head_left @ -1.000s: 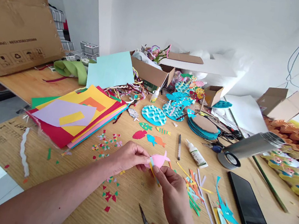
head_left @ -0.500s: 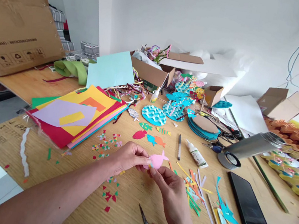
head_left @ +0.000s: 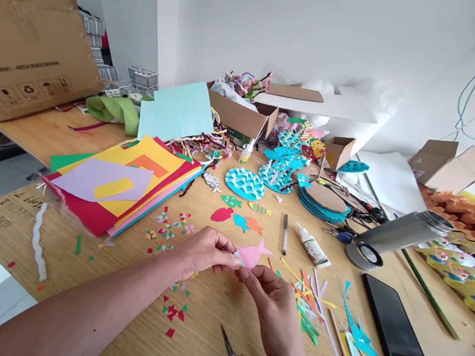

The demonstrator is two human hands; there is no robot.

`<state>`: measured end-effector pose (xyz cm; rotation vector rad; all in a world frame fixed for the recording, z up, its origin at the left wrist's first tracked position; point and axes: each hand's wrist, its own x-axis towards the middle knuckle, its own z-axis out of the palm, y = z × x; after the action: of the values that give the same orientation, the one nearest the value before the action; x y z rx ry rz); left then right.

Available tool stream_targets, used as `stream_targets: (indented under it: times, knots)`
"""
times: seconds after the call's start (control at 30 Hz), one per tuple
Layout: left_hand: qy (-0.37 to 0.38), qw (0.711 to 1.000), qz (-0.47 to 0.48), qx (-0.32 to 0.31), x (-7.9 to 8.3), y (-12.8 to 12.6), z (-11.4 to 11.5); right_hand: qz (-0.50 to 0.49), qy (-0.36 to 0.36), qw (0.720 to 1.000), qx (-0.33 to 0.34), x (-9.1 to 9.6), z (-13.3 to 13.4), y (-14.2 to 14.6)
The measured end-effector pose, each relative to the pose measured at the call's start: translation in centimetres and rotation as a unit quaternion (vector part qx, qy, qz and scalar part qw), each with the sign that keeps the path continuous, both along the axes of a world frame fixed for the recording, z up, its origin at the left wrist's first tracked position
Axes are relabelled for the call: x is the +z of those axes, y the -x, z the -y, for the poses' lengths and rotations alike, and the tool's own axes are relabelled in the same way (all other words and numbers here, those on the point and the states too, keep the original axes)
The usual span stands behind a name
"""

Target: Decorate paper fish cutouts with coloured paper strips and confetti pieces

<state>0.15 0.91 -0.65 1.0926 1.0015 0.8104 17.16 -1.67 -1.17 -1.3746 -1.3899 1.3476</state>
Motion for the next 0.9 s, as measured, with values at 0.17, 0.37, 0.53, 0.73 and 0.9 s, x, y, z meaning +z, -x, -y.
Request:
stream_targets:
  times: [0.17, 0.37, 0.53, 0.73, 0.9]
  knots:
    - [0.008, 1.000, -0.009, 0.025, 0.20, -0.11, -0.01, 0.007, 0.010, 1.000, 0.002, 0.21, 0.03, -0.19]
    - [0.002, 0.999, -0.015, 0.038, 0.31, -0.10, -0.02, 0.006, 0.005, 1.000, -0.015, -0.11, -0.09, -0.16]
    - [0.012, 0.998, -0.025, 0.050, 0.49, -0.20, -0.05, 0.006, 0.001, 1.000, -0.015, -0.42, -0.12, -0.31]
    - [0.007, 0.998, -0.027, 0.053, 0.43, -0.21, -0.06, 0.030, -0.008, 0.999, -0.018, -0.71, -0.14, -0.36]
    - [0.010, 0.998, -0.022, 0.057, 0.20, -0.24, -0.14, 0.020, -0.013, 1.000, -0.009, -0.72, -0.21, -0.30]
